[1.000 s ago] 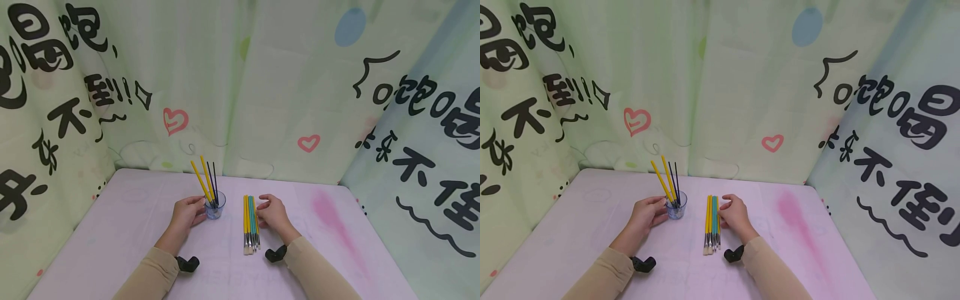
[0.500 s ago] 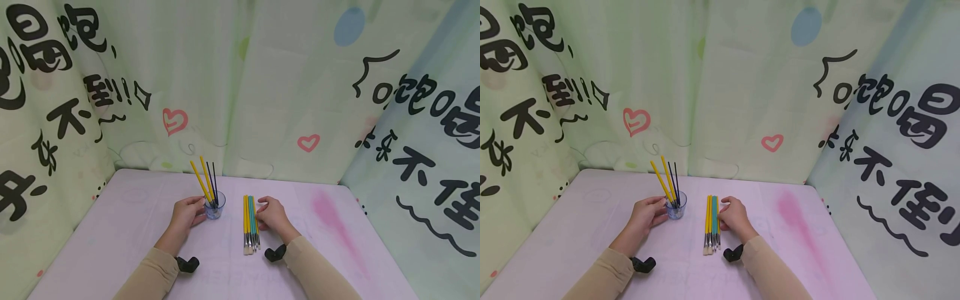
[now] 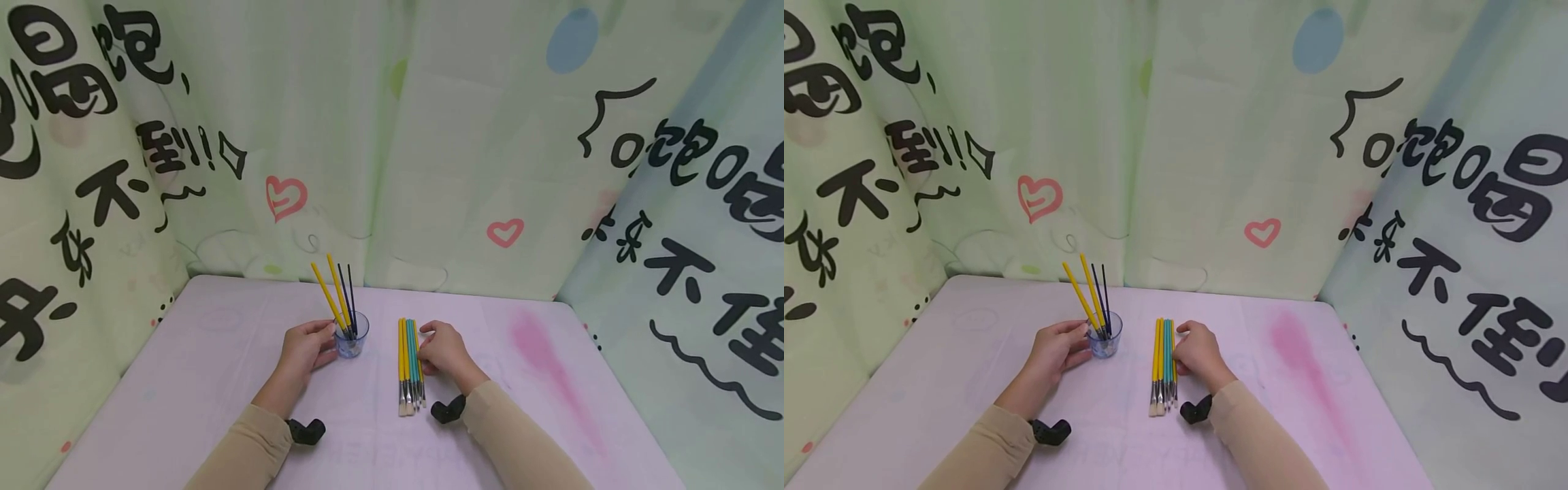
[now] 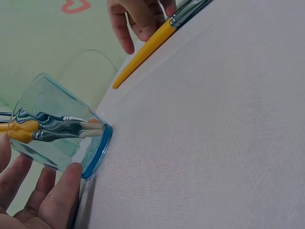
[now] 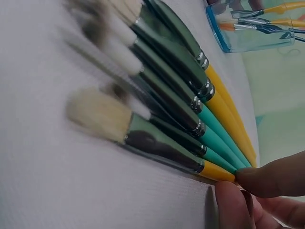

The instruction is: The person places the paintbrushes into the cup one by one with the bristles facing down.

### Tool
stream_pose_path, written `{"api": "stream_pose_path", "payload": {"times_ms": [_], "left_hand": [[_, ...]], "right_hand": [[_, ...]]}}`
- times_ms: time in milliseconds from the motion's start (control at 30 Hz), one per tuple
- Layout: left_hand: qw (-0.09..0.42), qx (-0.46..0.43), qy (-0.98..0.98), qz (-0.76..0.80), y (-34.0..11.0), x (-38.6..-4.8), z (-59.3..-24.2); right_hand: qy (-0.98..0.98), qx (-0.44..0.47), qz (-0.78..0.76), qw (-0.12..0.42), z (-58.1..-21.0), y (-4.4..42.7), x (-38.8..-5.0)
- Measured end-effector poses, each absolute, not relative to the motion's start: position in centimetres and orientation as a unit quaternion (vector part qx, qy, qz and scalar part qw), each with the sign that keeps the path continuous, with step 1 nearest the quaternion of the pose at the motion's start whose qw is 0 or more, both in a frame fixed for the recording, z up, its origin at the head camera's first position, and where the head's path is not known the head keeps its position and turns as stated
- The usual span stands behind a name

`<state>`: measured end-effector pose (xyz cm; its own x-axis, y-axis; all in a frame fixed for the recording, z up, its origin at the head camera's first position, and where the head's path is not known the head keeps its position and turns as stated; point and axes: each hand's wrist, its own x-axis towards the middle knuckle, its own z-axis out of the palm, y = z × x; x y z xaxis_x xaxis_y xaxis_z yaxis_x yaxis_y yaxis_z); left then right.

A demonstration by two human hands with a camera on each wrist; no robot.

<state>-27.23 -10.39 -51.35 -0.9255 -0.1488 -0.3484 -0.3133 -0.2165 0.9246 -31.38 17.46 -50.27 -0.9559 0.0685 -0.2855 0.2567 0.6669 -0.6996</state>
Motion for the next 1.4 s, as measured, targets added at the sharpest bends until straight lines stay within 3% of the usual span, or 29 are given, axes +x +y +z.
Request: {"api": "stream_pose_path", "payload": {"times_ms": [800, 1400], "left_hand": [[0.056, -0.189, 0.623, 0.757, -10.4, -27.4, -51.5], [0.056, -0.182, 0.625, 0.757, -10.4, -27.2, -51.4]], "right_hand": [[0.951, 0.071, -0.273, 0.126, -49.3, 16.5, -31.1], [0.926, 0.095, -0.339, 0.138, -49.5, 17.4, -31.1]]}}
